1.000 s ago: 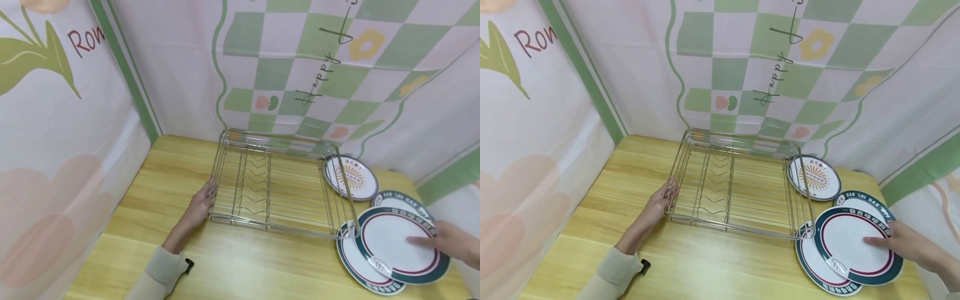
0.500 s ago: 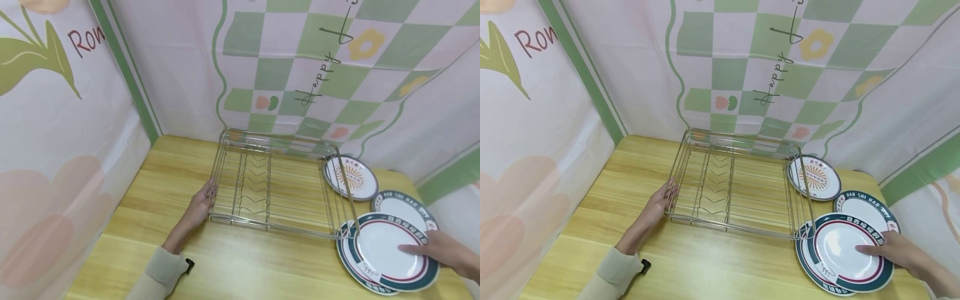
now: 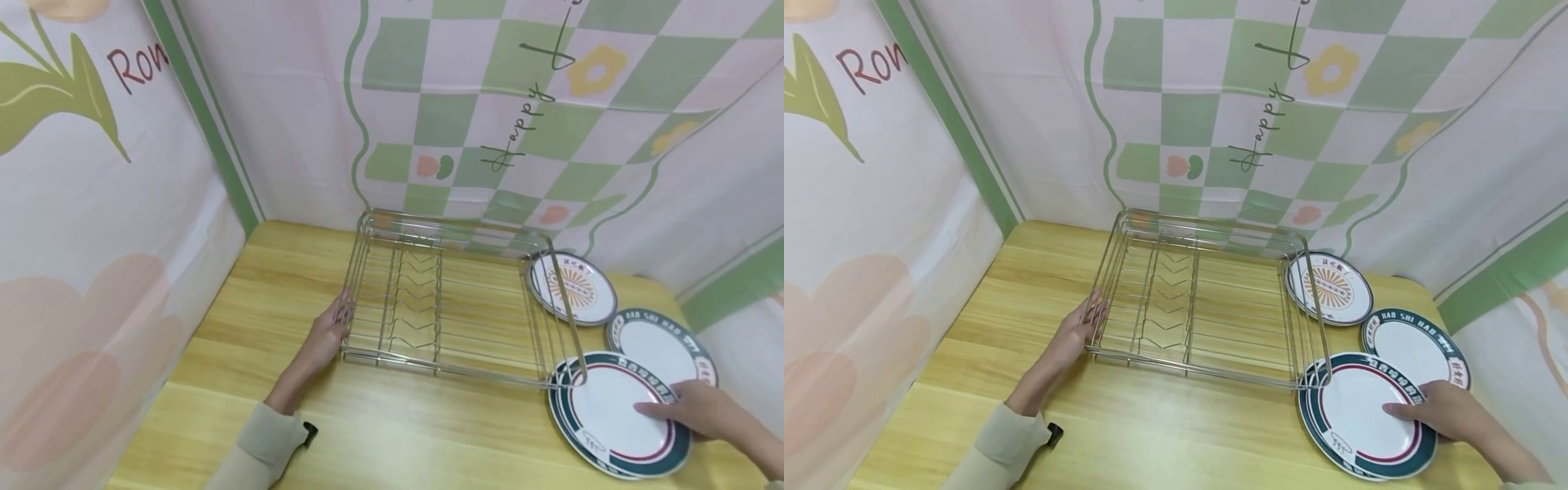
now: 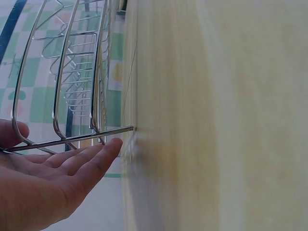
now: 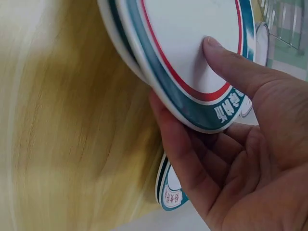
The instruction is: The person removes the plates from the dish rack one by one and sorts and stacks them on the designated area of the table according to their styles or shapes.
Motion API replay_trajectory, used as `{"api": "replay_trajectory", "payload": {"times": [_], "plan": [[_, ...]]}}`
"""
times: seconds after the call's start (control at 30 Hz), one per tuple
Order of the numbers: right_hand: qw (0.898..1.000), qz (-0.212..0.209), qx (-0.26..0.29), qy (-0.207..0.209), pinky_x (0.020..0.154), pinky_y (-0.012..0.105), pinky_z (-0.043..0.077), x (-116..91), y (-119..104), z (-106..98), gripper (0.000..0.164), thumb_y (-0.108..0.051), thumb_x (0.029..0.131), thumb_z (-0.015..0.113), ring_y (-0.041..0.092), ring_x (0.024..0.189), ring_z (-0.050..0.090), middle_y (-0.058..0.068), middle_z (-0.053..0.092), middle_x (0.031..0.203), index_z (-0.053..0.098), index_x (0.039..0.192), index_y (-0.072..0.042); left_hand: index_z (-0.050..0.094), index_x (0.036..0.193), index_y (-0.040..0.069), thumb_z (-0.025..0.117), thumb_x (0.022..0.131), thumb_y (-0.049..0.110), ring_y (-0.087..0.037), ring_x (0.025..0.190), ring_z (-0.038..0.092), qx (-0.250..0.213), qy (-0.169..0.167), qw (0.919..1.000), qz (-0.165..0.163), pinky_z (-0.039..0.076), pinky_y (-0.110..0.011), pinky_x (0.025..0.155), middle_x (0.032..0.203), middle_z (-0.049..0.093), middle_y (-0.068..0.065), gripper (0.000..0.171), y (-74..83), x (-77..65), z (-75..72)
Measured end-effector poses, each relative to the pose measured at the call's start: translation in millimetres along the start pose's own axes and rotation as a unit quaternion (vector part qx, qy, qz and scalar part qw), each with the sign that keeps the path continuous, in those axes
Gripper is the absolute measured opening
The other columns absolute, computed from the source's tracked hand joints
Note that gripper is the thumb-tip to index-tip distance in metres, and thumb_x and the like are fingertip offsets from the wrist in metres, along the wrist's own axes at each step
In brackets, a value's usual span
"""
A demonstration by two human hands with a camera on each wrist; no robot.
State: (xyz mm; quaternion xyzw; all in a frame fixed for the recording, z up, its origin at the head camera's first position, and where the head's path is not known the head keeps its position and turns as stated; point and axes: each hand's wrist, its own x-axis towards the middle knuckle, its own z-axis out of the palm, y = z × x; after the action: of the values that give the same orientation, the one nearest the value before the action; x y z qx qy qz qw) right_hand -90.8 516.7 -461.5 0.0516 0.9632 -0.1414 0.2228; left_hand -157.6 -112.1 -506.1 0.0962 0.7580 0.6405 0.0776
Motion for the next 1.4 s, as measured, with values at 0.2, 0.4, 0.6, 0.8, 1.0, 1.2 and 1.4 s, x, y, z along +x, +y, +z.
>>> {"api": "replay_trajectory", "payload": {"times": [0.2, 0.4, 0.6, 0.8, 1.0, 1.2, 1.4], "plan": [[0.999, -0.011, -0.031, 0.005, 0.046, 0.022, 0.047, -1, -7, 5, 0.052, -0.051, 0.093, 0.076, 0.012, 0.047, 0.057, -0.003, 0.054, 0.052, 0.050, 0.066, -0.015, 0.010, 0.167, -0.003, 0.040, 0.094, -0.004, -0.042, 0.156, 0.031, 0.004, -0.002, 1.0000, 0.002, 0.017, -0.048, 0.132, 0.169, 0.027, -0.028, 0.079, -0.3, 1.3, -0.5], [0.999, -0.005, -0.039, -0.005, 0.046, 0.022, 0.046, -2, -11, 7, 0.053, -0.053, 0.093, 0.075, 0.011, 0.047, 0.055, -0.004, 0.052, 0.052, 0.050, 0.067, -0.014, 0.011, 0.167, -0.003, 0.039, 0.094, -0.004, -0.041, 0.157, 0.030, 0.005, -0.001, 1.0000, 0.002, 0.017, -0.048, 0.132, 0.170, 0.027, -0.028, 0.079, -0.5, 2.3, -0.1], [0.997, -0.020, -0.072, 0.000, 0.048, 0.024, 0.042, -3, -8, 12, 0.055, -0.055, 0.095, 0.072, 0.011, 0.047, 0.054, -0.005, 0.051, 0.052, 0.050, 0.066, -0.014, 0.011, 0.168, -0.002, 0.039, 0.094, -0.005, -0.042, 0.157, 0.030, 0.004, -0.003, 1.0000, -0.001, 0.018, -0.049, 0.132, 0.169, 0.027, -0.028, 0.079, -1.1, 2.2, 0.4], [0.995, -0.042, -0.094, 0.013, 0.048, 0.024, 0.039, -2, -7, 21, 0.058, -0.056, 0.095, 0.071, 0.011, 0.046, 0.051, -0.005, 0.050, 0.050, 0.046, 0.062, -0.016, 0.010, 0.168, -0.002, 0.039, 0.095, -0.004, -0.042, 0.156, 0.031, 0.007, -0.007, 0.9999, -0.003, 0.019, -0.049, 0.132, 0.169, 0.027, -0.028, 0.078, -2.0, 1.9, -0.1], [0.995, -0.036, -0.089, 0.013, 0.048, 0.023, 0.037, 0, -9, 23, 0.057, -0.056, 0.095, 0.071, 0.011, 0.047, 0.052, -0.004, 0.051, 0.051, 0.045, 0.064, -0.015, 0.011, 0.168, 0.000, 0.039, 0.095, -0.004, -0.041, 0.155, 0.034, 0.006, -0.002, 1.0000, -0.006, 0.021, -0.050, 0.131, 0.169, 0.030, -0.027, 0.079, -0.2, 0.1, -0.6], [0.998, -0.014, -0.063, 0.004, 0.048, 0.022, 0.039, -1, -10, 23, 0.056, -0.057, 0.095, 0.072, 0.011, 0.048, 0.053, -0.003, 0.054, 0.053, 0.047, 0.066, -0.015, 0.011, 0.168, 0.001, 0.039, 0.095, -0.004, -0.040, 0.156, 0.034, -0.001, -0.003, 1.0000, -0.008, 0.022, -0.049, 0.131, 0.170, 0.028, -0.025, 0.079, 1.2, 0.0, -0.9], [0.998, -0.004, -0.059, -0.002, 0.049, 0.023, 0.040, -1, -9, 24, 0.056, -0.056, 0.096, 0.070, 0.012, 0.050, 0.054, -0.002, 0.055, 0.055, 0.048, 0.067, -0.014, 0.011, 0.168, 0.000, 0.039, 0.095, -0.004, -0.040, 0.156, 0.033, -0.001, -0.006, 1.0000, -0.004, 0.021, -0.048, 0.132, 0.170, 0.027, -0.025, 0.078, 0.7, 1.0, -0.9]]}}
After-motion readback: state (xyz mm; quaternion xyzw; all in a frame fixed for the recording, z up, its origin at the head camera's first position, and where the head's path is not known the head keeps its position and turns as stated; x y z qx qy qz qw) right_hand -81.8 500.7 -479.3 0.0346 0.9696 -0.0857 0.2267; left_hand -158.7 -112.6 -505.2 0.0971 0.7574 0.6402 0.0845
